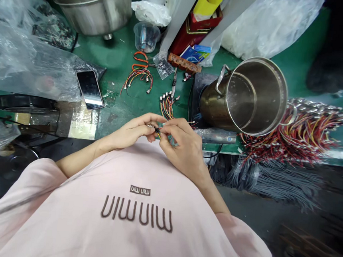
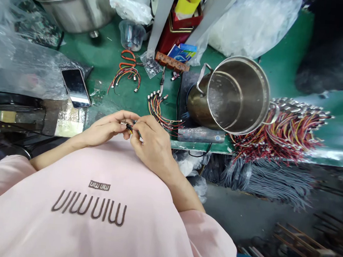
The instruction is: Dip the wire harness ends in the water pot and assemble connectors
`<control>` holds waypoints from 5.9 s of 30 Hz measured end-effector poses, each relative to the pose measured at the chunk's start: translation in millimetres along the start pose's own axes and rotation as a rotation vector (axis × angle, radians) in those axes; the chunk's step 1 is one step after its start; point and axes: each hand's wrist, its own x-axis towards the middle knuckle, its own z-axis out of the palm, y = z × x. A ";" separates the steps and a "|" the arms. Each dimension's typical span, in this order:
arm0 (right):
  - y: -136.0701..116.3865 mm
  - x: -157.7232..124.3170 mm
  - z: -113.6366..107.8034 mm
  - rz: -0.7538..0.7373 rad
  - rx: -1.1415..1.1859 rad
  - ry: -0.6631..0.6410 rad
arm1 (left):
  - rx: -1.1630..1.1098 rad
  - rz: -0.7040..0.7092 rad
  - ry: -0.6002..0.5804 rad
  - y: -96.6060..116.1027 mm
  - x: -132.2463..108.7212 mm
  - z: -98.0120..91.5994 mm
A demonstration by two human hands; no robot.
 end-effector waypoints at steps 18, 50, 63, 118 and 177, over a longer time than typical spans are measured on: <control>-1.9 1.1 -6.3 -0.056 -0.006 0.009 | 0.094 0.079 0.050 2.9 -7.7 -10.1; -2.7 4.4 -12.8 -0.025 0.081 -0.061 | 0.231 0.127 0.114 3.3 -13.2 -8.5; 4.0 9.1 -14.6 0.003 0.186 -0.106 | 0.333 0.181 0.103 4.8 -12.7 -8.8; 21.1 9.0 -6.3 0.154 0.421 -0.118 | 0.485 0.271 0.129 7.5 -11.1 -9.5; 0.0 7.8 -13.3 -0.095 -0.034 -0.090 | 0.361 0.161 0.069 2.1 -10.6 -16.9</control>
